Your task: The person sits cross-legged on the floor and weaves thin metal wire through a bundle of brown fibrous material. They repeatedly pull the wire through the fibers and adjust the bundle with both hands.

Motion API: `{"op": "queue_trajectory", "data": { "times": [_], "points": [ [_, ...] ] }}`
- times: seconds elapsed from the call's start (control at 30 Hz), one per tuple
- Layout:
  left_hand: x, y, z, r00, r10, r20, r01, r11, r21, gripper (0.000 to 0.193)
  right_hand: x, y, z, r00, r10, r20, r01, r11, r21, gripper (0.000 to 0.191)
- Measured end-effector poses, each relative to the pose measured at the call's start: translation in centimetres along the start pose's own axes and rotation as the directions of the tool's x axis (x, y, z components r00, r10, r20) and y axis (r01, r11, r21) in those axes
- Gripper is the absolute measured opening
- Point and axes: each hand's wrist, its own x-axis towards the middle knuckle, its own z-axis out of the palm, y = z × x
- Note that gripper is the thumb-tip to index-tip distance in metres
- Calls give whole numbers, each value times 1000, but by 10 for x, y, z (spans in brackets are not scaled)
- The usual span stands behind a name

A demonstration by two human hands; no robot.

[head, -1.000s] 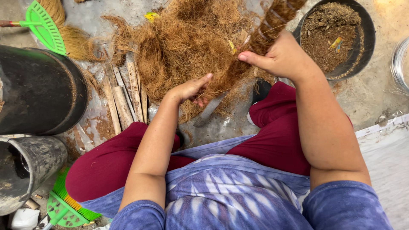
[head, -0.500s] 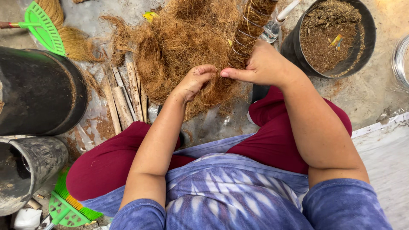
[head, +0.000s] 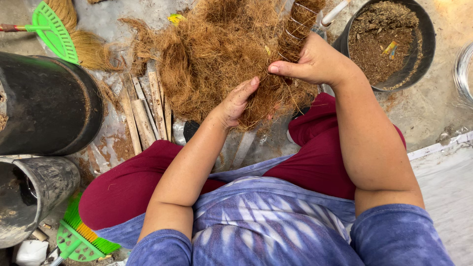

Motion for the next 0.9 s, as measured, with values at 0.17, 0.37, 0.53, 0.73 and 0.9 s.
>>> {"op": "queue_trajectory", "data": {
  "times": [0.17, 0.37, 0.53, 0.73, 0.9],
  "points": [
    [9, -12, -2, 983, 128, -135, -107, 982, 154, 56, 3, 13, -3, 996, 70, 51, -33, 847, -530, 66],
    [12, -18, -12, 947, 199, -251, -160, 973, 169, 51, 3, -5, -5, 998, -45, 34, 55, 716, -696, 67],
    [12, -11, -24, 912, 305, -276, -257, 946, 195, 43, -6, -42, -10, 994, -99, 53, 112, 842, -527, 52],
    [4, 2, -11, 935, 272, -229, -265, 962, 61, 41, -6, -60, -4, 949, -160, 272, 270, 860, -434, 70],
    [2, 8, -4, 943, 177, -283, -181, 983, 9, 47, -9, -52, 3, 951, -217, 219, 302, 796, -525, 38]
  ]
}}
